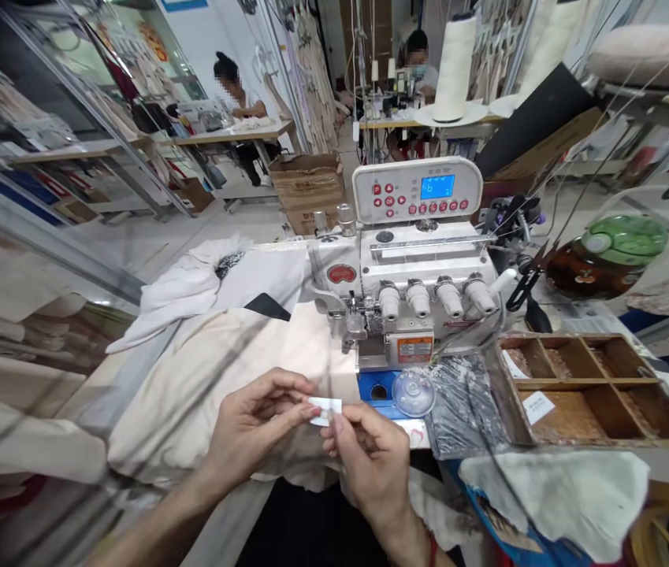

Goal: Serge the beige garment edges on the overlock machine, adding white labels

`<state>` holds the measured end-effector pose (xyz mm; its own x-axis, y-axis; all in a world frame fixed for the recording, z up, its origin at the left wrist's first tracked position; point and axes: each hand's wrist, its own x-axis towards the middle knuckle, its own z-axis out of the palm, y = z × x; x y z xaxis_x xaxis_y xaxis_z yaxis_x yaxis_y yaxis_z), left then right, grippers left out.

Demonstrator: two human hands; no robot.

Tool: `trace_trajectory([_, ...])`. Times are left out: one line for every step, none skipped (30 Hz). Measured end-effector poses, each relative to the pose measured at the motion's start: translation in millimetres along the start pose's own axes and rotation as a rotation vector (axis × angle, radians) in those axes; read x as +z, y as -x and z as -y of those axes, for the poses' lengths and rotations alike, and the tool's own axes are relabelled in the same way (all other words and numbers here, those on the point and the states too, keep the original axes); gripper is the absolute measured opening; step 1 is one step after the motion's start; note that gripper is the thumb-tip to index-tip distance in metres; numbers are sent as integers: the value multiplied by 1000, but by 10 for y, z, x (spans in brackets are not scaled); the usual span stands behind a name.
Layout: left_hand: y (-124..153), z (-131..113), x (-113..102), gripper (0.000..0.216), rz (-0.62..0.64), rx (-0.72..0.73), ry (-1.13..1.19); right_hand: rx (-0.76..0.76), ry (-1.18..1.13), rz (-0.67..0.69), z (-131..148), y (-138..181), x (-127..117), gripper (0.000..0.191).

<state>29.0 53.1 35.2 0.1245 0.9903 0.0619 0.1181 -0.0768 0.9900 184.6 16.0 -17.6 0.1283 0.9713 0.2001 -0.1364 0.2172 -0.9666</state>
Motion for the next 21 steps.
trace_trajectory([8, 13, 8, 16, -4, 0, 6, -11, -5, 12, 13, -3, -5, 27])
trace_trajectory([15, 24, 13, 15, -4, 2, 9, -22, -9, 22, 31, -7, -13, 28])
trace_trajectory([21, 33, 18, 14, -3, 5, 10, -26, -11, 32, 53, -12, -23, 29])
trace_trajectory([25, 40, 21, 13, -5, 10, 9, -23, -14, 42, 76, -16, -33, 30])
trace_trajectory([29, 46, 24, 13, -13, 23, 8, -19, -19, 46, 97, -20, -43, 32])
trace_trajectory([31, 49, 27, 13, -20, 37, 6, -13, -22, 47, 113, -23, -51, 33])
trace_trajectory([32, 49, 29, 14, -24, 47, 1, -15, -20, 48, 121, -23, -58, 34])
trace_trajectory([33, 46, 32, 15, -26, 51, -5, -23, -12, 50, 121, -23, -62, 34])
trace_trajectory([33, 40, 35, 16, -27, 55, -10, -39, -1, 48, 112, -21, -65, 33])
trace_trajectory([33, 33, 38, 17, -24, 52, -14, -59, 9, 47, 96, -19, -65, 31])
trace_trajectory([32, 25, 40, 18, -20, 46, -17, -75, 19, 40, 75, -17, -64, 28])
trace_trajectory([30, 18, 42, 19, -17, 37, -19, -84, 29, 32, 53, -15, -62, 24])
trace_trajectory([29, 13, 43, 20, -16, 29, -20, -86, 38, 23, 33, -13, -60, 21])
trace_trajectory([28, 11, 43, 20, -14, 22, -21, -85, 51, 19, 17, -12, -57, 18])
trace_trajectory([27, 13, 43, 20, -12, 20, -24, -91, 66, 15, 8, -12, -55, 16])
trace_trajectory([27, 18, 42, 19, -9, 23, -31, -100, 85, 15, 5, -13, -54, 16])
trace_trajectory([26, 24, 42, 17, -7, 31, -42, -113, 106, 19, 9, -16, -53, 17])
trace_trajectory([26, 31, 43, 14, -6, 46, -62, -127, 129, 25, 19, -22, -52, 17])
trace_trajectory([24, 35, 45, 12, -10, 69, -90, -141, 153, 26, 32, -30, -52, 18])
trace_trajectory([20, 35, 49, 9, -20, 97, -132, -155, 173, 27, 47, -42, -50, 18])
trace_trajectory([11, 29, 54, 7, -36, 134, -181, -167, 190, 27, 62, -59, -48, 18])
